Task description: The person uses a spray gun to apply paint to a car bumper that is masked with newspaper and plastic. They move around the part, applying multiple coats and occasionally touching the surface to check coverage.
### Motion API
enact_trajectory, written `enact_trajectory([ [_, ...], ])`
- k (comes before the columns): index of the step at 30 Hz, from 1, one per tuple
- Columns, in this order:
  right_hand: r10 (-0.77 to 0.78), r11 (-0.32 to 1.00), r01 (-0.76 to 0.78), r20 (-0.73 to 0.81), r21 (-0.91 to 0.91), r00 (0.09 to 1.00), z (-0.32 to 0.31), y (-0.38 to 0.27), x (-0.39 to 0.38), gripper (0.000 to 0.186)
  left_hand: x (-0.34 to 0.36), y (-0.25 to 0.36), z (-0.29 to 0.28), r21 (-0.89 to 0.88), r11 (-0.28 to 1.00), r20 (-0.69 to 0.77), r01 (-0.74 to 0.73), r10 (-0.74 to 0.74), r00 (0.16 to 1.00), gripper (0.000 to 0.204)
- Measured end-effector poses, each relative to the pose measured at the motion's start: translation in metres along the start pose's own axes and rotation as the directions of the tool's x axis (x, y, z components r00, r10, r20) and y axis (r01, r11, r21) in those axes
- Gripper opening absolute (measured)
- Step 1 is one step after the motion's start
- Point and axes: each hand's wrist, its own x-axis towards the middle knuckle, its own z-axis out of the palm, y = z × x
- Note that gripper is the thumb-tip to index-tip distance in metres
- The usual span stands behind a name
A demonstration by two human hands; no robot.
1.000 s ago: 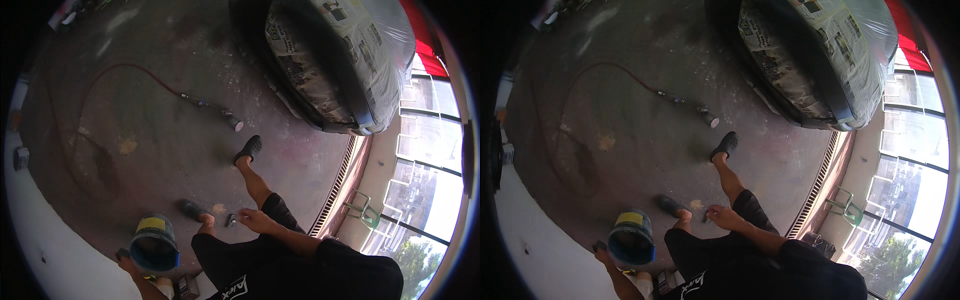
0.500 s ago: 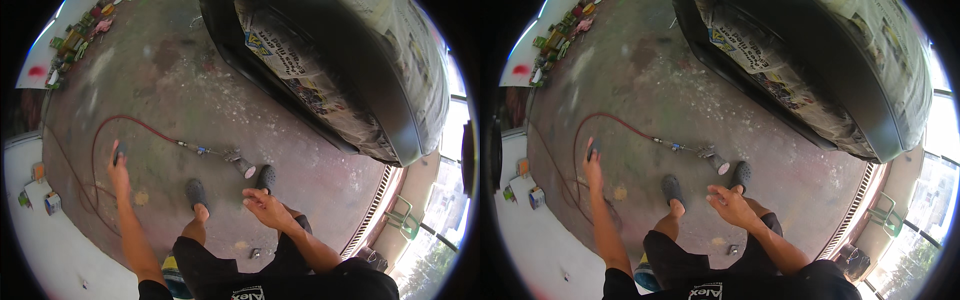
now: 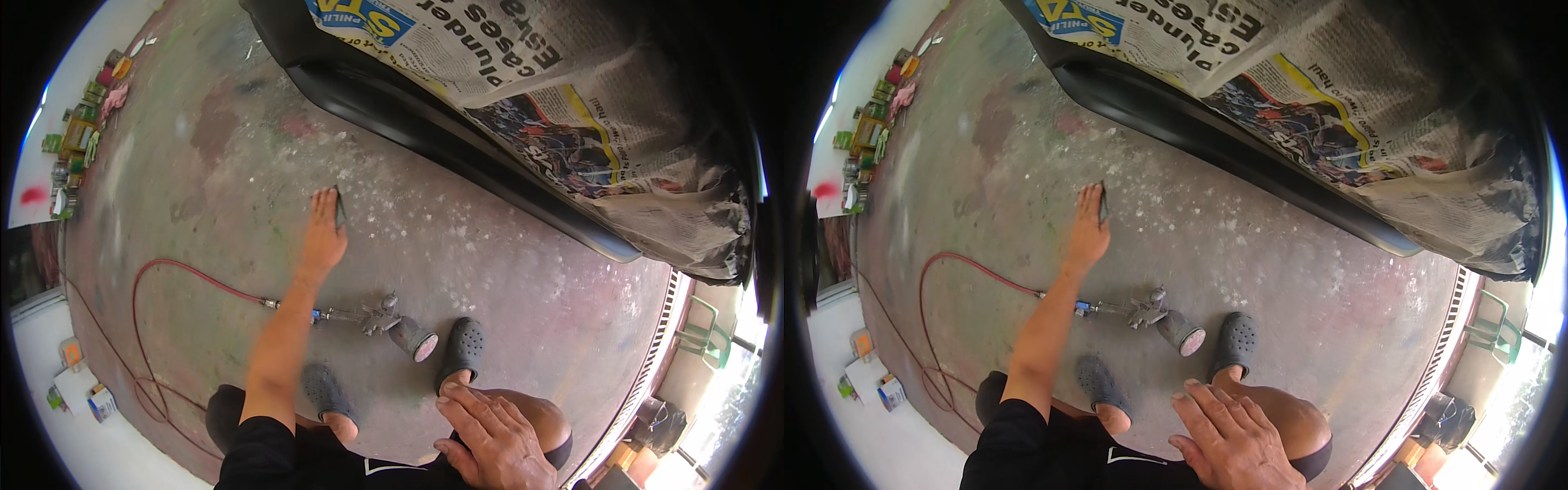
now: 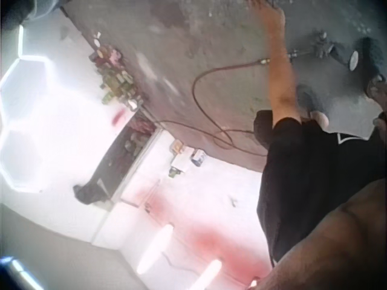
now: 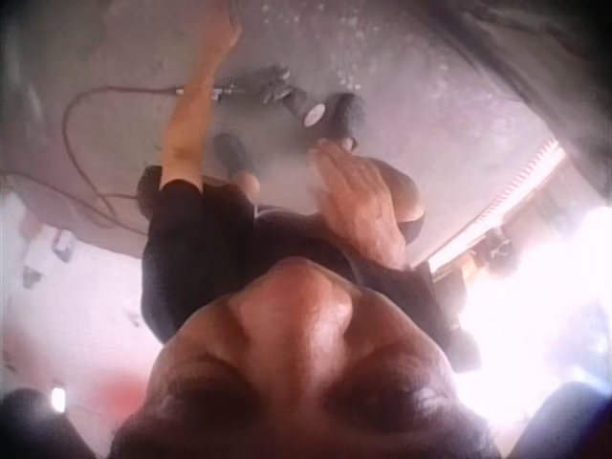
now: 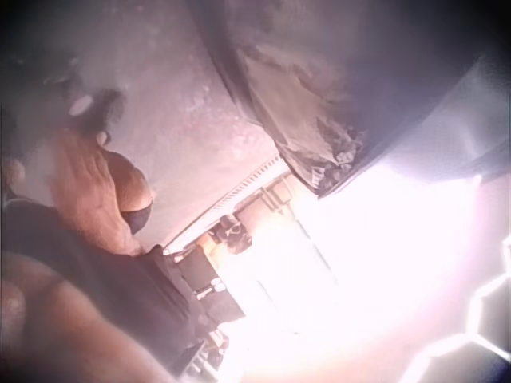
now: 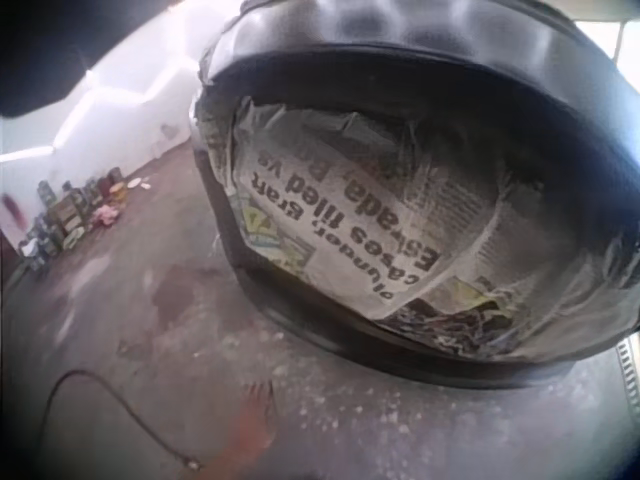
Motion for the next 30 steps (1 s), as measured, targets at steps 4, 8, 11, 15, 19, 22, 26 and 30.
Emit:
enact_trajectory([
  [4, 0.021, 0.999, -0.022, -0.04, -0.045, 0.999, 0.013, 0.0, -0.006, 0.056, 0.001, 0.039, 0.027, 0.058, 0.984, -0.044, -0.169, 0.171, 0.984, 0.087],
  [8, -0.089, 0.994, 0.092, -0.046, 0.055, 0.995, 0.015, -0.007, -0.01, 0.059, -0.022, -0.01, 0.054, 0.05, 0.983, -0.288, 0.175, -0.153, 0.945, 0.089],
  [11, -0.131, 0.986, 0.132, -0.016, 0.1, 0.991, 0.015, -0.012, -0.011, 0.06, -0.043, -0.053, 0.063, -0.028, 0.955, -0.316, 0.294, -0.288, 0.904, 0.088],
  [15, -0.171, 0.973, 0.168, 0.003, 0.156, 0.985, 0.009, -0.016, -0.007, 0.058, -0.026, 0.051, 0.017, 0.06, 0.998, -0.084, -0.026, 0.031, 0.996, 0.087],
  [19, -0.202, 0.968, 0.198, 0.013, 0.152, 0.979, 0.006, -0.024, 0.002, 0.054, 0.02, 0.136, -0.002, 0.047, 0.895, 0.024, -0.444, 0.443, 0.896, 0.09],
  [22, -0.164, 0.978, 0.156, 0.051, 0.142, 0.985, 0.006, -0.025, 0.0, 0.052, 0.057, 0.174, 0.01, 0.054, 0.792, 0.025, -0.609, 0.608, 0.793, 0.089],
  [26, -0.152, 0.981, 0.143, 0.065, 0.133, 0.986, 0.004, -0.026, 0.003, 0.052, 0.086, 0.186, 0.03, 0.153, 0.697, 0.124, -0.7, 0.689, 0.714, 0.087],
  [30, -0.164, 0.981, 0.155, 0.066, 0.12, 0.984, 0.008, -0.023, 0.002, 0.052, 0.105, 0.17, 0.029, 0.267, 0.647, 0.17, -0.714, 0.698, 0.696, 0.085],
])
